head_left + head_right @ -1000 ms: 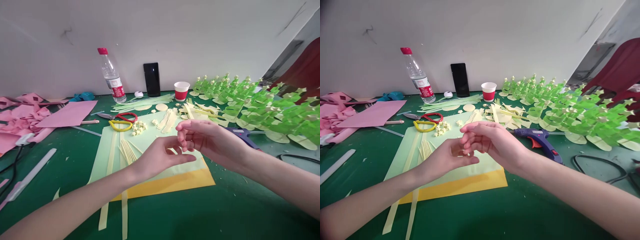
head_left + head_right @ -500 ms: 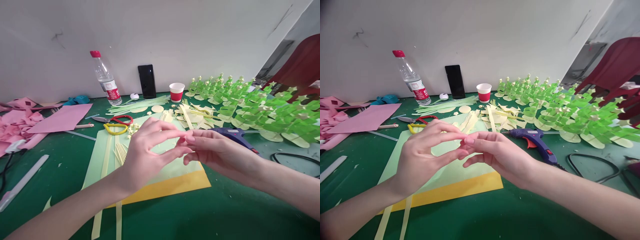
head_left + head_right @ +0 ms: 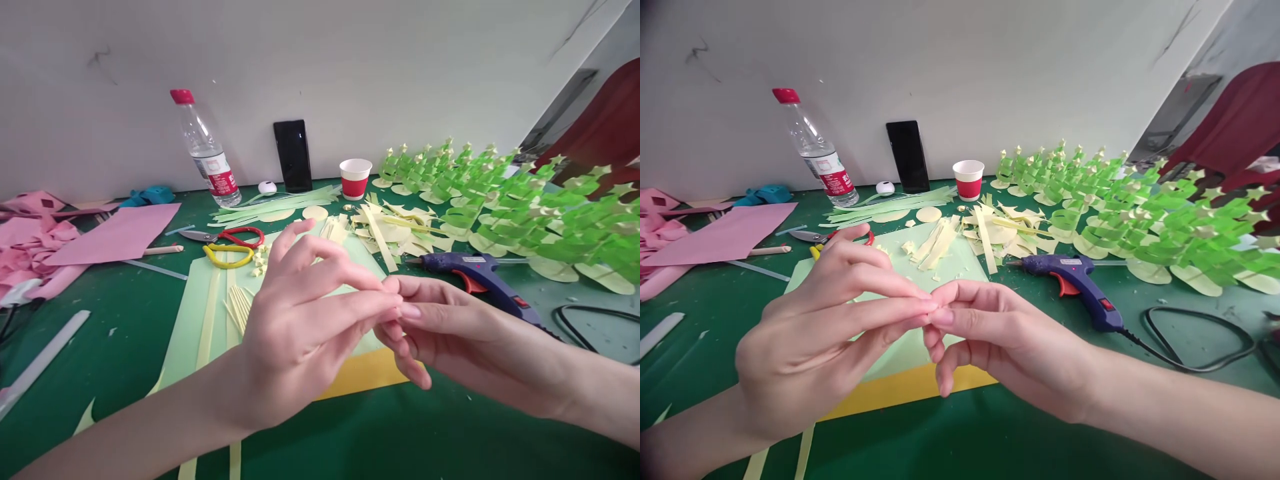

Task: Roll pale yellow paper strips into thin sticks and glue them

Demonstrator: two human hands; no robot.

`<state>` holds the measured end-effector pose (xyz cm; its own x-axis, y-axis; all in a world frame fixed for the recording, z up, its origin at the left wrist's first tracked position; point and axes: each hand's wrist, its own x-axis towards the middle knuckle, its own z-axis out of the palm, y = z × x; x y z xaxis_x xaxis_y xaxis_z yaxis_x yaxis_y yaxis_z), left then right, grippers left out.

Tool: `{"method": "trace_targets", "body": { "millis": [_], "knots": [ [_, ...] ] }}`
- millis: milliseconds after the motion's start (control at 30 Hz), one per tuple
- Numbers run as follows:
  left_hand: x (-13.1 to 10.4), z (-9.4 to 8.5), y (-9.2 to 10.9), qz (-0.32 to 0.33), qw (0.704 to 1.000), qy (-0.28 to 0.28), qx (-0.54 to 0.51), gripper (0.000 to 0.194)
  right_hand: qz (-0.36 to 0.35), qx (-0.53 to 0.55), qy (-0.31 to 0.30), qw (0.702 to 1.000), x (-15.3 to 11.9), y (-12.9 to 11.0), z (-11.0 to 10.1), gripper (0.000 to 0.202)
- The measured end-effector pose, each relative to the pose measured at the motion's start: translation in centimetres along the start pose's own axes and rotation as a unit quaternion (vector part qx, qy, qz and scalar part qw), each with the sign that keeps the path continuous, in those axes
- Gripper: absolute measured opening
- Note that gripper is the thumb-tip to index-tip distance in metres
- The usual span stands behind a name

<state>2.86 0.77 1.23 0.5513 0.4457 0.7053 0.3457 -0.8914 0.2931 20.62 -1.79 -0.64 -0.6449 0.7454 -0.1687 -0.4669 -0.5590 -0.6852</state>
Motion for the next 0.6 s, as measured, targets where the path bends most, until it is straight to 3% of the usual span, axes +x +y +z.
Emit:
{"method": "trace_targets", "body": {
  "millis": [233,600],
  "knots": [
    [0.4,0.3,0.0,0.005,1.000,0.007,0.018,0.021,0.016,0.015,-0.059,0.998,0.1,0.4,-0.1,0.024],
    [0.6,0.4,0.1,0.004,0.998,0.033,0.050,0.013,0.064,0.032,-0.064,0.995,0.2,1.1,0.0,0.031]
  ]
}}
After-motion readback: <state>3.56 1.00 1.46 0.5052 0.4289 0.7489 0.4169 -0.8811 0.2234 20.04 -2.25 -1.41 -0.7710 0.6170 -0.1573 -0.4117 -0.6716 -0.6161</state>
